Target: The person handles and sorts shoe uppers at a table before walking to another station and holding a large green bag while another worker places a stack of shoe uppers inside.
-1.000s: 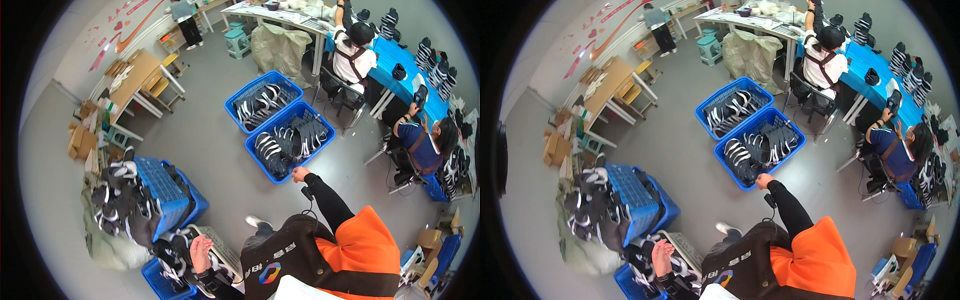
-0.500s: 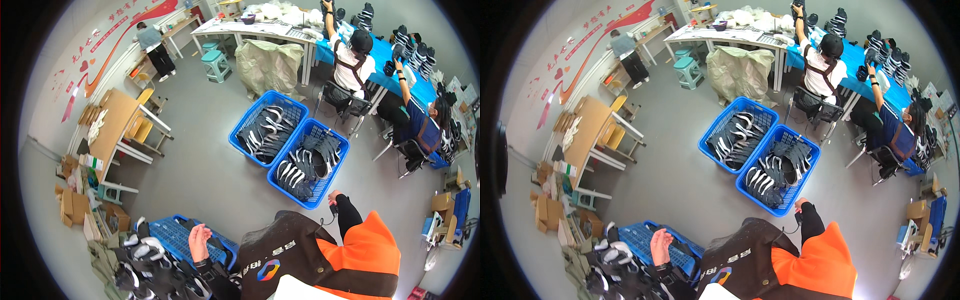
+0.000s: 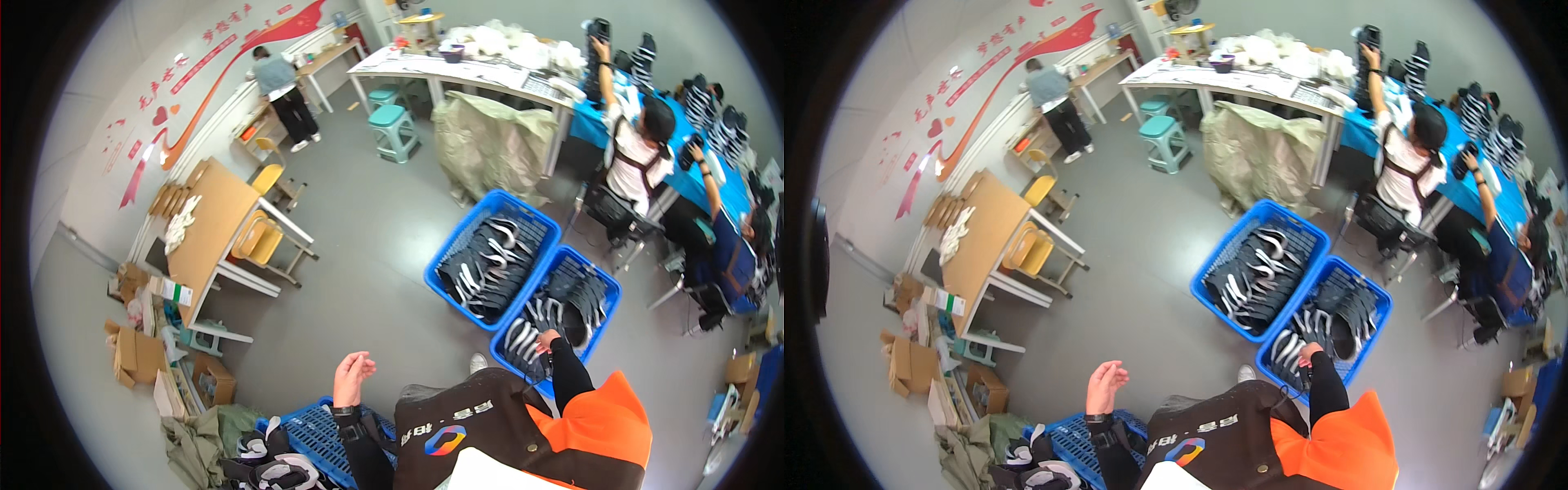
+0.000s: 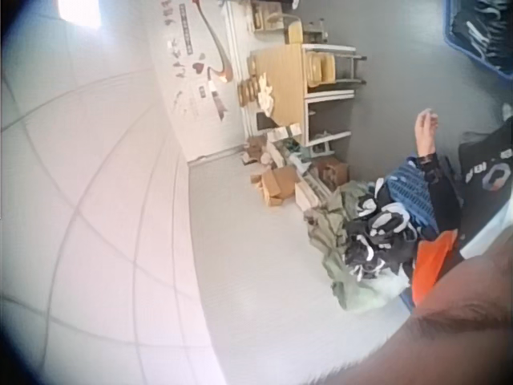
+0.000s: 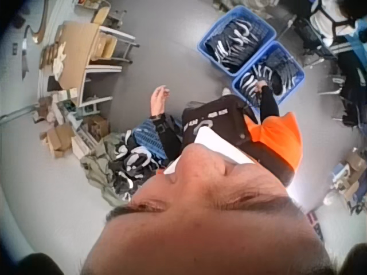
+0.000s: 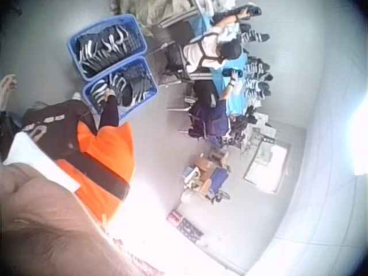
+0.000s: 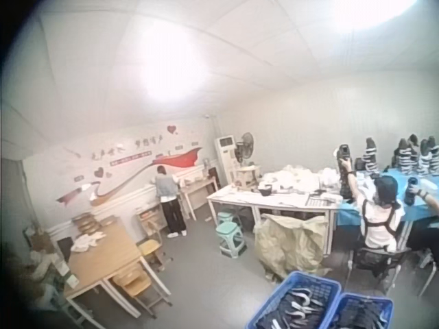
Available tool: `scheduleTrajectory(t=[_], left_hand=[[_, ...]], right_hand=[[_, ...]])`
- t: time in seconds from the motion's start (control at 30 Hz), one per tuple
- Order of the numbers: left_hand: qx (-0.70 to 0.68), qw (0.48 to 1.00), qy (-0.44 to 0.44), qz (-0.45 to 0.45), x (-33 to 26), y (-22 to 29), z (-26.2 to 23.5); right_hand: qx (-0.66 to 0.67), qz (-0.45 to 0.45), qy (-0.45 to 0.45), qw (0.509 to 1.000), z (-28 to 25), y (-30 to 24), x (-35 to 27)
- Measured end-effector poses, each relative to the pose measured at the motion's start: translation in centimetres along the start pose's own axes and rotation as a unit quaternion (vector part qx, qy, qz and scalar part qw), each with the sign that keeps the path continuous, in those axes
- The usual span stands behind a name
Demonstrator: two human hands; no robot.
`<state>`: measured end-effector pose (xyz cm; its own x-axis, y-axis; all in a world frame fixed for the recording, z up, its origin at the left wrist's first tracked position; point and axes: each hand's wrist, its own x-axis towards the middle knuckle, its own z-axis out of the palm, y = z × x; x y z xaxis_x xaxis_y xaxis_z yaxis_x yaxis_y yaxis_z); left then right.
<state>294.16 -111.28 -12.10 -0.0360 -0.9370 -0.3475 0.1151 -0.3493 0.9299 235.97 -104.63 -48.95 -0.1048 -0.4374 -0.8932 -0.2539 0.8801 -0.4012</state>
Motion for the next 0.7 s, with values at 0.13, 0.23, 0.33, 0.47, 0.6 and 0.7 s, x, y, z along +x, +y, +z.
scheduleTrajectory(t=[0.13, 0.23, 0.33, 0.47, 0.6, 0.7], left_hand=[[-0.012, 0.999, -0.037, -0.011, 8.2, 3.7, -0.3], [-0.006, 1.0, -0.017, -0.025, 12.3, 4.9, -2.8], [-0.009, 0.999, -0.014, -0.027, 18.7, 5.0, -5.7], [-0.005, 0.997, -0.052, -0.057, 27.8, 5.4, -11.0], [0.0, 0.992, -0.069, -0.105, 38.2, 7.7, -16.6], [0.011, 0.989, -0.105, -0.105, 46.2, 12.0, -19.4]], right_hand=[[-0.044, -0.063, -0.034, 0.996, -1.5, -6.2, 3.4], [-0.015, -0.039, 0.038, 0.998, 1.6, -15.4, 3.1], [-0.064, -0.033, 0.062, 0.995, 2.8, -20.2, 5.2], [-0.017, 0.008, 0.109, 0.994, 5.4, -26.1, 5.6], [-0.011, 0.006, 0.157, 0.988, 9.1, -29.7, 5.7], [0.002, 0.038, 0.148, 0.988, 13.5, -31.5, 4.8]])
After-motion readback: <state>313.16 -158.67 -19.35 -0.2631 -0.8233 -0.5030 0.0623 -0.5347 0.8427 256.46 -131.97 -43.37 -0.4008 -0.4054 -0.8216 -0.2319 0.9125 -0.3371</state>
